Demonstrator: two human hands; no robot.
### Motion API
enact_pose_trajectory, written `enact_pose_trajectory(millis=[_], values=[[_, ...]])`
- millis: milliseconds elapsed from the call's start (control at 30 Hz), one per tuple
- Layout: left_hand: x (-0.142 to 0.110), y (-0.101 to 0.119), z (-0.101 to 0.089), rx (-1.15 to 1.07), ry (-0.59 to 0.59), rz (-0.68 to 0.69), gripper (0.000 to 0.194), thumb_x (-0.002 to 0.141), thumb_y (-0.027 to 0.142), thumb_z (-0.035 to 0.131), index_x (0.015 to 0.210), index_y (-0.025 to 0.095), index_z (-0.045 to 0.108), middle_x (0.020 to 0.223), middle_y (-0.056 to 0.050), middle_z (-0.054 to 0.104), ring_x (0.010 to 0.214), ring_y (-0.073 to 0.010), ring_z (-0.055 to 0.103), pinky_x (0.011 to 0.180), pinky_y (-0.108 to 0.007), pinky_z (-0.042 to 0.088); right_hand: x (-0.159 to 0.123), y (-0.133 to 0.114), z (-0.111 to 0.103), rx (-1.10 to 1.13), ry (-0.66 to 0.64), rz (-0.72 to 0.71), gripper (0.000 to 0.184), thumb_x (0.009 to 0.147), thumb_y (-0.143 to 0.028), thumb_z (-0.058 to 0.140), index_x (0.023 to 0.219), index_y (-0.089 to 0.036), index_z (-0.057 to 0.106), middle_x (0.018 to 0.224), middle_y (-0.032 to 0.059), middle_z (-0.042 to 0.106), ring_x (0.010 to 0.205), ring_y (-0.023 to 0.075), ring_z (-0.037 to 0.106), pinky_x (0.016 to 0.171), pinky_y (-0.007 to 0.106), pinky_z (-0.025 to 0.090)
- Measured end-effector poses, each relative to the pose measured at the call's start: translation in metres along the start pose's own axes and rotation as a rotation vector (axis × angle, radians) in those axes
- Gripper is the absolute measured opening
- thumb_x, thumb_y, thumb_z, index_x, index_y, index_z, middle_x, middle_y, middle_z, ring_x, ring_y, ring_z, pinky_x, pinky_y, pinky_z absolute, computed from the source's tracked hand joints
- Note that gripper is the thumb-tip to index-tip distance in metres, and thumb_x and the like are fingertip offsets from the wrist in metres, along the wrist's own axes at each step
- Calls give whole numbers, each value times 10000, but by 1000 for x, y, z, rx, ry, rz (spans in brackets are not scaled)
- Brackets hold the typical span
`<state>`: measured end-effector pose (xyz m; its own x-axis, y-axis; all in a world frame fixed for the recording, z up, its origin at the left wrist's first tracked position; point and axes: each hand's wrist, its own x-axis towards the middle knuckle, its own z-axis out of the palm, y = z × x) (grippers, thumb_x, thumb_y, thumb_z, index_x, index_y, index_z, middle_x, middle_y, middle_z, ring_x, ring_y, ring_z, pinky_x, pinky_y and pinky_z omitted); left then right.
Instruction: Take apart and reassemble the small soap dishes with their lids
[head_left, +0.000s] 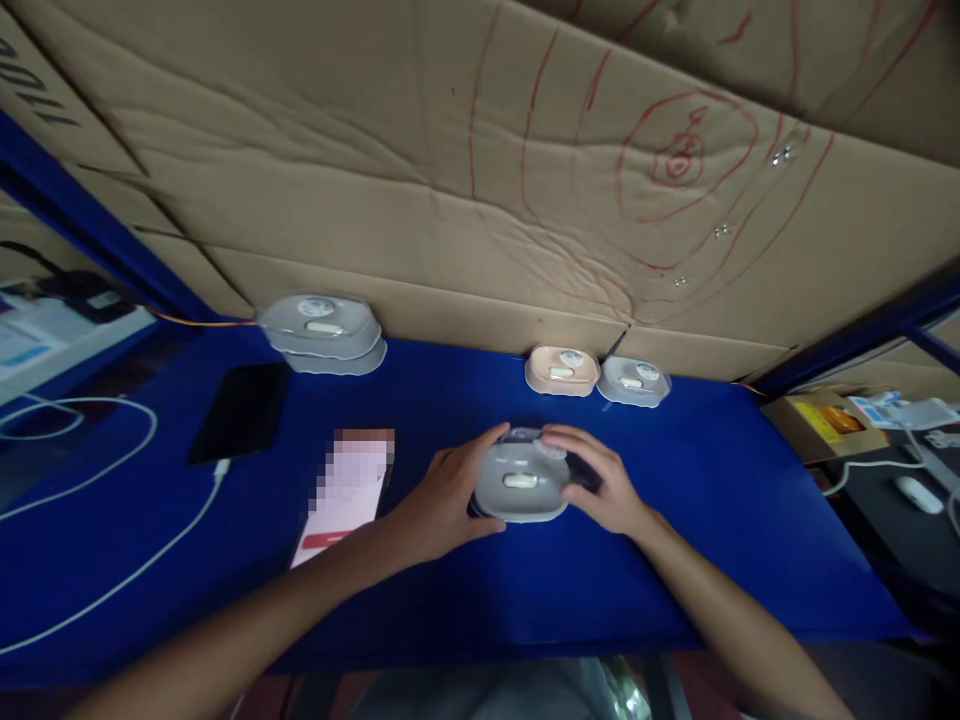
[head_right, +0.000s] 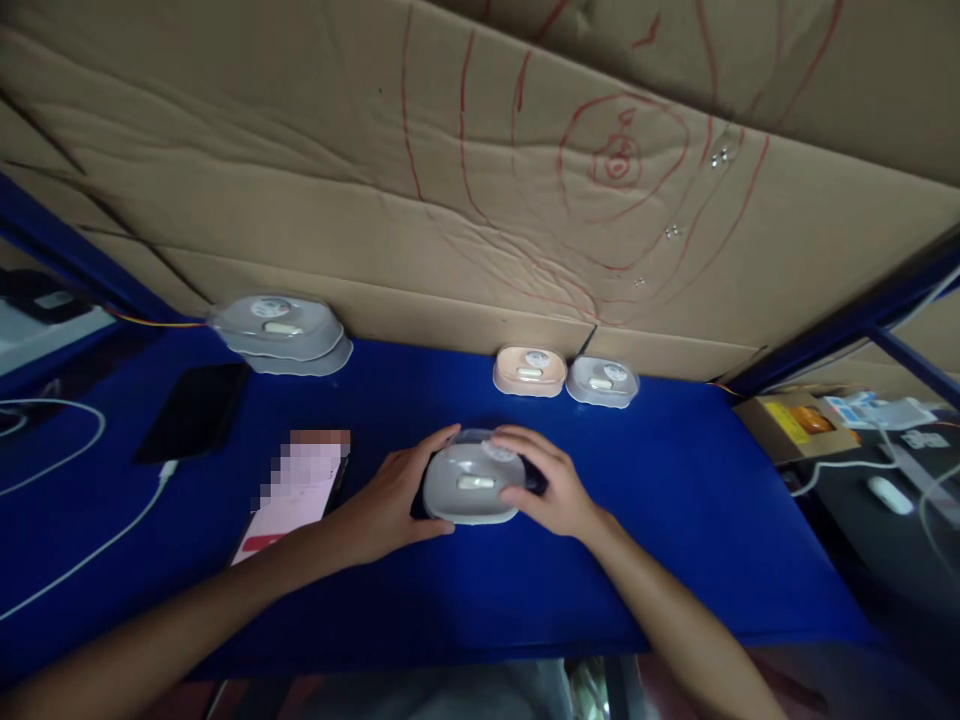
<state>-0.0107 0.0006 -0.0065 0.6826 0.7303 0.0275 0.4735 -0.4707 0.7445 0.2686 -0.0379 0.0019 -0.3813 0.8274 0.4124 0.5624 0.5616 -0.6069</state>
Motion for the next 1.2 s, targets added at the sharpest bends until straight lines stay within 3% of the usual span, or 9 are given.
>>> enact_pose_trajectory(millis=[133,267,400,600,733,867,967,1067,1200], values=[[-1,3,-1,2,-13,-31,1176,736,250,889,1659,319,163,1597,-176,485,1458,-418,469,1178,-605,358,-2,32,-15,-230,157,119,509,966,-534,686,1408,-289,623,1476,132,603,1402,325,551,1175,553,437],[-2,8,-3,-10,-8,-22,1102,765,254,859,1643,311,197,1579,-172,495,1451,-419,475,1184,-612,348,-3,44,-11,-347,85,164,506,1030,-564,549,1439,-270,593,1553,155,519,1475,349,463,1203,639,344],[-1,11,-4,-121,68,-13,997,850,392,808,1624,302,186,1618,-186,413,1454,-406,469,1187,-586,375,-3,21,-3,-329,-32,3,576,1034,-647,457,1475,-292,566,1656,132,382,1562,372,320,1239,649,269],[3,3,4,-380,176,7,1062,808,418,863,1607,308,172,1624,-187,344,1493,-368,420,1235,-563,342,0,-10,12,-277,-179,-101,536,1007,-537,624,1455,-246,575,1412,141,630,1406,315,530,1194,545,399],[9,-4,8,-654,175,-120,1216,718,349,926,1625,361,117,1667,-198,271,1489,-371,439,1184,-572,409,-1,-5,14,-195,-93,-66,450,1032,-487,600,1438,-292,614,1338,116,665,1344,310,587,1155,541,443],[12,-4,4,-867,116,-287,1140,695,315,926,1608,310,243,1503,-173,534,1350,-339,593,1127,-544,466,-3,-3,13,13,36,72,404,1027,-513,596,1327,-268,712,1308,113,686,1275,304,641,1108,498,502],[13,1,-5,-1044,114,-452,934,718,289,912,1526,265,446,1362,-130,678,1241,-313,668,1063,-478,511,0,-1,10,300,254,305,482,1046,-593,500,1247,-234,751,1294,113,715,1236,315,674,1055,494,559],[14,6,-12,-1211,157,-606,689,774,272,867,1408,216,605,1244,-118,757,1186,-305,701,982,-412,551,6,5,5,653,444,537,647,1063,-680,314,1392,-246,663,1354,93,720,1286,319,665,1016,518,603],[17,4,-15,-1256,230,-595,355,917,389,722,1236,235,725,1329,-74,746,1311,-299,638,1005,-381,553,9,13,3,802,453,599,688,1064,-697,235,1504,-283,564,1480,56,650,1367,298,622,1018,507,620]])
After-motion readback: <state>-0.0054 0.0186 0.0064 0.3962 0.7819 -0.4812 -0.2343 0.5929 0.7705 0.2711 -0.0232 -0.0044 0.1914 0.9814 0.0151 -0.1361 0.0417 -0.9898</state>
